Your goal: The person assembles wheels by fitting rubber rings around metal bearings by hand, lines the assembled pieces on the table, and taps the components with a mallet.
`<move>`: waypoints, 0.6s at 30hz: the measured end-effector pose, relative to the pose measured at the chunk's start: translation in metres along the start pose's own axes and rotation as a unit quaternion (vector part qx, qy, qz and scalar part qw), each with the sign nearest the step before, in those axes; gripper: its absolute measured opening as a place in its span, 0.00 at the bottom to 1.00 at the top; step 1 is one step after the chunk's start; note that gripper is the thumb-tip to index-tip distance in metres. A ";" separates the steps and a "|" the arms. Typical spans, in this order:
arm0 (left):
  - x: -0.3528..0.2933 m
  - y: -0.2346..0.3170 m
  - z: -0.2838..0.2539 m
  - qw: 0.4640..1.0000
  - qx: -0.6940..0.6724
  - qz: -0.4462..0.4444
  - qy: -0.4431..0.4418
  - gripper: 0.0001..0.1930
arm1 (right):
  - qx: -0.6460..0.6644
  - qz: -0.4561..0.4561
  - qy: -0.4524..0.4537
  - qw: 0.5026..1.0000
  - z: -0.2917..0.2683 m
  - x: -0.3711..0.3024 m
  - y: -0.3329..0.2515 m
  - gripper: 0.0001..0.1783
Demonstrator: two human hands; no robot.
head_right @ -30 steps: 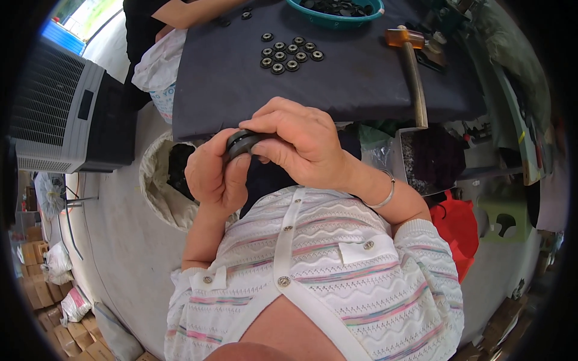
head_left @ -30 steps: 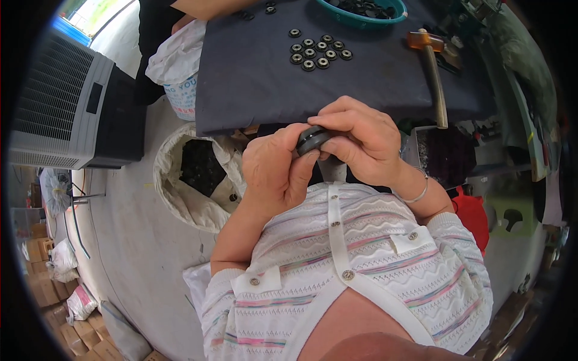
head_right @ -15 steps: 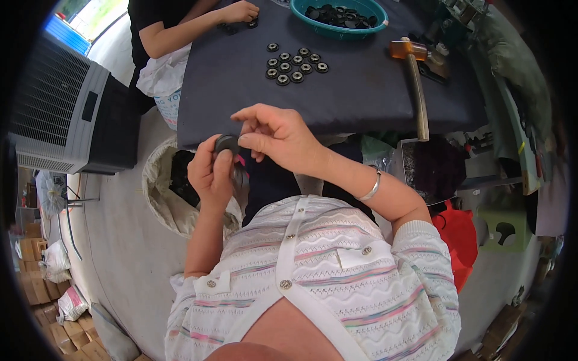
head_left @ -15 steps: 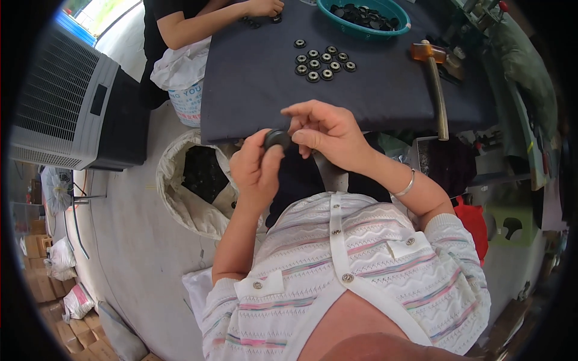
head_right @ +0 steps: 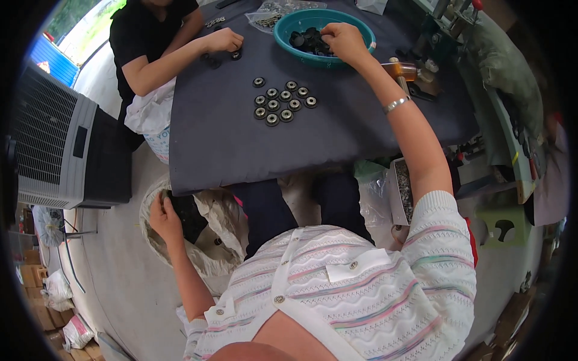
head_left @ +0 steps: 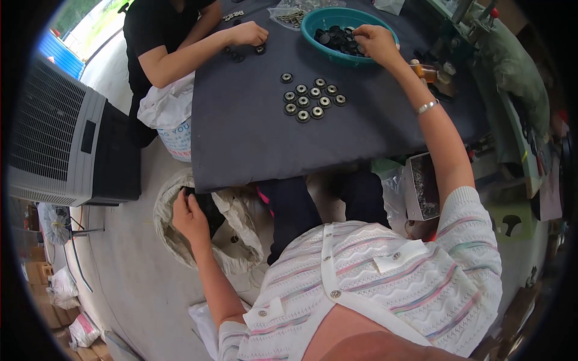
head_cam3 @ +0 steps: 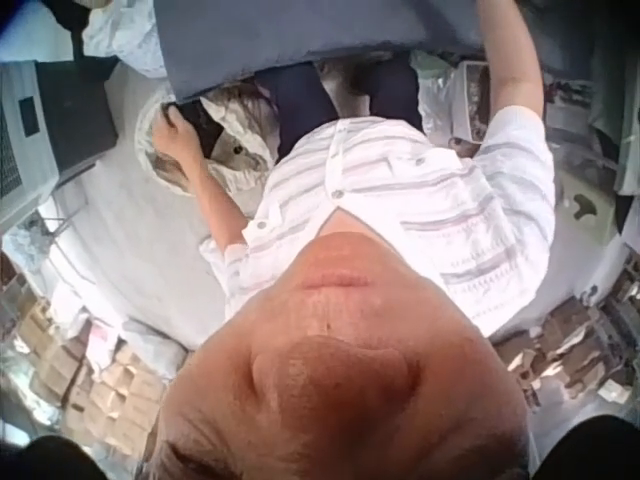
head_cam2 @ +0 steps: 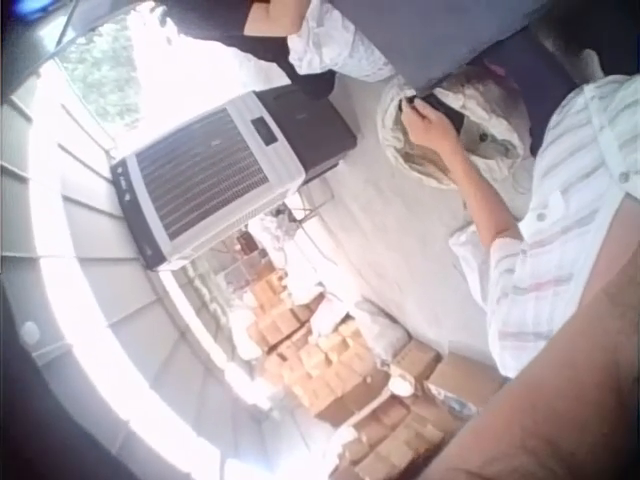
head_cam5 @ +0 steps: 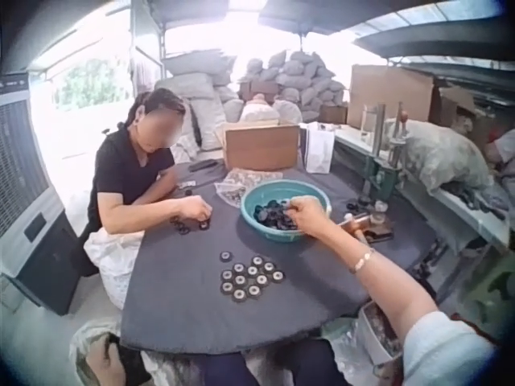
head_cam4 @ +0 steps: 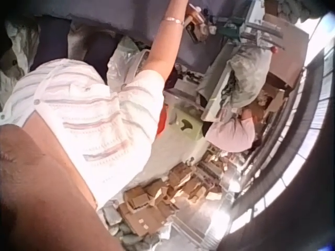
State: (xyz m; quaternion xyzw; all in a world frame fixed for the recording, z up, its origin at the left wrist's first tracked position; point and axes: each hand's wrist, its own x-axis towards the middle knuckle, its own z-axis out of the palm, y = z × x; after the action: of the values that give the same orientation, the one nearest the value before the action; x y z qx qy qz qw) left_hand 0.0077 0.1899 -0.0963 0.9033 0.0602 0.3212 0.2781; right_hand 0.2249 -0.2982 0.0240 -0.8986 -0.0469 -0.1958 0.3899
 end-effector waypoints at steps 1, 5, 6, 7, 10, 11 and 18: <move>0.016 0.019 0.012 0.997 -0.047 0.062 0.016 0.09 | -0.103 -0.041 -0.026 0.994 0.010 0.018 0.008 0.11; 0.081 0.107 0.076 0.967 -0.174 0.159 -0.096 0.10 | -0.293 -0.094 -0.120 0.944 0.048 0.067 0.038 0.16; 0.092 0.119 0.095 0.959 -0.190 0.172 -0.119 0.10 | -0.316 -0.069 -0.126 0.938 0.062 0.072 0.037 0.18; 0.103 0.128 0.113 0.951 -0.205 0.183 -0.142 0.10 | -0.335 -0.073 -0.143 0.929 0.069 0.076 0.033 0.17; 0.128 0.141 0.172 0.948 -0.156 0.206 -0.186 0.12 | -0.378 -0.061 -0.186 0.905 0.086 0.086 0.019 0.16; 0.134 0.145 0.188 0.949 -0.123 0.209 -0.201 0.13 | -0.407 -0.040 -0.206 0.889 0.090 0.089 0.019 0.15; 0.162 0.189 0.236 0.918 0.049 0.208 -0.334 0.14 | -0.399 -0.107 -0.157 0.897 0.092 0.111 0.065 0.10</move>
State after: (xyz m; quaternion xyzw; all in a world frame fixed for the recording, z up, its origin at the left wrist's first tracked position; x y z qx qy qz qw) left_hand 0.2667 -0.0314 -0.0559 0.9627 -0.2095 0.0476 0.1642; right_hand 0.3714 -0.2848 -0.0339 -0.9873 -0.1217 -0.0950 -0.0370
